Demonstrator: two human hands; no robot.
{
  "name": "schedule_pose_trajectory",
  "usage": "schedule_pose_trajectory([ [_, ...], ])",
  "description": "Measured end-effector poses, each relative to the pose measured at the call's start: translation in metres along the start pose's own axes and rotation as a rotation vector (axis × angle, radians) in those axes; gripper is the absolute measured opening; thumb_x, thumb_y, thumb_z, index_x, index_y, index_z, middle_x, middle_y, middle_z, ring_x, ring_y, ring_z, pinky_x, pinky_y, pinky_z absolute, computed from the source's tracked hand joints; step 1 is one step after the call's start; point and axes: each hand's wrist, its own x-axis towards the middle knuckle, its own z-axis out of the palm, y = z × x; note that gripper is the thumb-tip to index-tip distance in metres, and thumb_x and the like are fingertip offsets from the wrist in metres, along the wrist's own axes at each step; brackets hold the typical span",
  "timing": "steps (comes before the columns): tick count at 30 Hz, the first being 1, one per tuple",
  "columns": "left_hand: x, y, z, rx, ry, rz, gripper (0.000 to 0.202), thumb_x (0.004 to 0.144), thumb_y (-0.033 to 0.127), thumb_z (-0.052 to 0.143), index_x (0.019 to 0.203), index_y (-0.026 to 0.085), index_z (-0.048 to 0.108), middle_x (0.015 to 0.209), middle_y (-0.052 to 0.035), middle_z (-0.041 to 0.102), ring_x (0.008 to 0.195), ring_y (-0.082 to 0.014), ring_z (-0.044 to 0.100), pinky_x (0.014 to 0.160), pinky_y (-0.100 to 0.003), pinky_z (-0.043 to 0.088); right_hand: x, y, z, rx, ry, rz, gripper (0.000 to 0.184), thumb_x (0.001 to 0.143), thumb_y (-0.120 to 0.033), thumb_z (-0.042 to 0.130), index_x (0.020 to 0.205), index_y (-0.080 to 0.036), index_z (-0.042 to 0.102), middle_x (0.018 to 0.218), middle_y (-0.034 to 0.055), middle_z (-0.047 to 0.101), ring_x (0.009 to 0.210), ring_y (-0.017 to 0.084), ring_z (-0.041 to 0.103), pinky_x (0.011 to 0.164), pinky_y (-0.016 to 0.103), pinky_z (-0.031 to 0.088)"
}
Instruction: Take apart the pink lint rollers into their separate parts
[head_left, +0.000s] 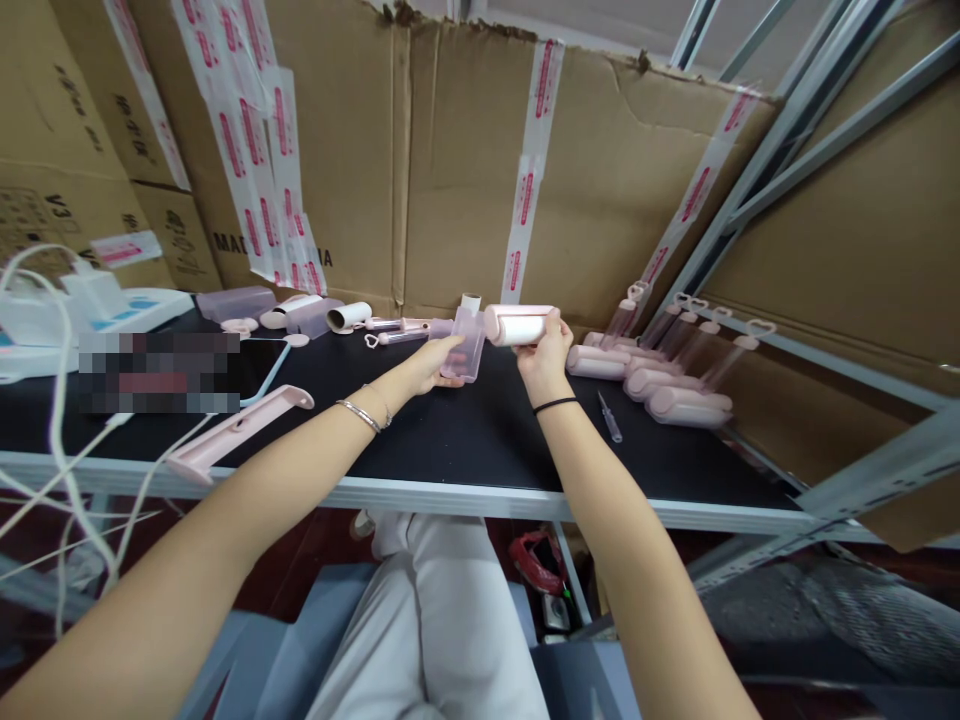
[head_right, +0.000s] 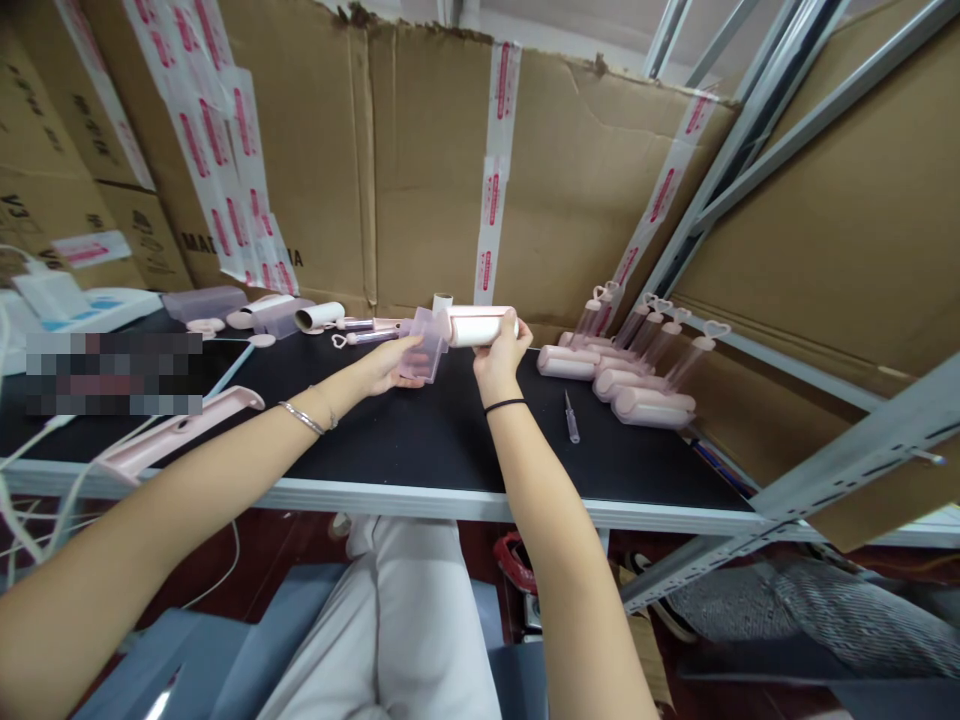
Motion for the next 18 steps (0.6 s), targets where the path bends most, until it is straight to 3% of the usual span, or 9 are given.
schedule_pose_trajectory([
  [1,-0.004,0.001,0.003,-0.062,-0.036,0.005,0.028,0.077,0.041,0.058,0.093,0.019,0.054,0.078,-0.0059,0.059,0.068,-0.0187,0.061,0.061,-0.034,0.052,-0.004,-0.001,0.001,0.028,0.016,0.021,0.03,0.08,-0.041,0.052,0.1,-0.029,0.034,0.103,-0.0011,0.052,0.08,0.011,0.059,0.062,0.03,0.055],
  [4,-0.01,0.005,0.008,-0.2,-0.169,0.084,0.037,0.078,0.052,0.054,0.097,0.02,0.053,0.086,-0.0086,0.062,0.078,-0.0219,0.064,0.064,-0.034,0.052,-0.018,-0.001,0.006,0.045,-0.097,0.051,0.039,0.075,-0.032,0.059,0.105,-0.03,0.034,0.112,0.0006,0.05,0.082,0.011,0.06,0.063,0.031,0.055],
  [7,-0.011,0.01,0.006,-0.253,-0.198,0.19,0.05,0.08,0.064,0.038,0.102,0.021,0.051,0.093,-0.0107,0.064,0.084,-0.0233,0.064,0.06,-0.03,0.051,-0.027,0.003,0.01,-0.033,-0.271,0.097,0.04,0.069,-0.03,0.065,0.102,-0.025,0.043,0.101,0.0,0.055,0.075,0.01,0.06,0.058,0.025,0.053],
  [10,-0.009,0.015,0.001,-0.26,-0.116,0.281,0.057,0.08,0.069,0.028,0.107,0.023,0.05,0.093,-0.0098,0.065,0.083,-0.0218,0.064,0.057,-0.027,0.048,-0.029,0.005,0.01,-0.183,-0.417,0.157,0.032,0.068,-0.038,0.067,0.089,-0.02,0.05,0.077,-0.0027,0.057,0.059,0.008,0.056,0.049,0.019,0.048],
  [13,-0.008,0.018,-0.004,-0.26,-0.028,0.297,0.061,0.079,0.071,0.028,0.112,0.023,0.047,0.091,-0.01,0.065,0.084,-0.0218,0.063,0.057,-0.026,0.047,-0.025,0.006,0.007,-0.369,-0.511,0.196,0.035,0.069,-0.048,0.064,0.078,-0.017,0.052,0.058,-0.0049,0.052,0.046,0.006,0.048,0.04,0.016,0.039],
  [15,-0.007,0.02,-0.006,-0.274,0.042,0.263,0.066,0.077,0.073,0.028,0.114,0.021,0.045,0.092,-0.0108,0.064,0.084,-0.0231,0.063,0.059,-0.028,0.046,-0.022,0.006,0.006,-0.453,-0.509,0.183,0.037,0.072,-0.053,0.059,0.075,-0.016,0.053,0.053,-0.0051,0.049,0.042,0.006,0.045,0.036,0.016,0.034],
  [18,-0.005,0.021,-0.008,-0.315,0.172,0.165,0.073,0.077,0.075,0.019,0.113,0.017,0.044,0.091,-0.0125,0.064,0.082,-0.0252,0.063,0.062,-0.033,0.046,-0.02,0.004,0.006,-0.462,-0.425,0.037,0.037,0.077,-0.053,0.053,0.08,-0.017,0.054,0.059,-0.0042,0.051,0.045,0.007,0.046,0.038,0.017,0.034],
])
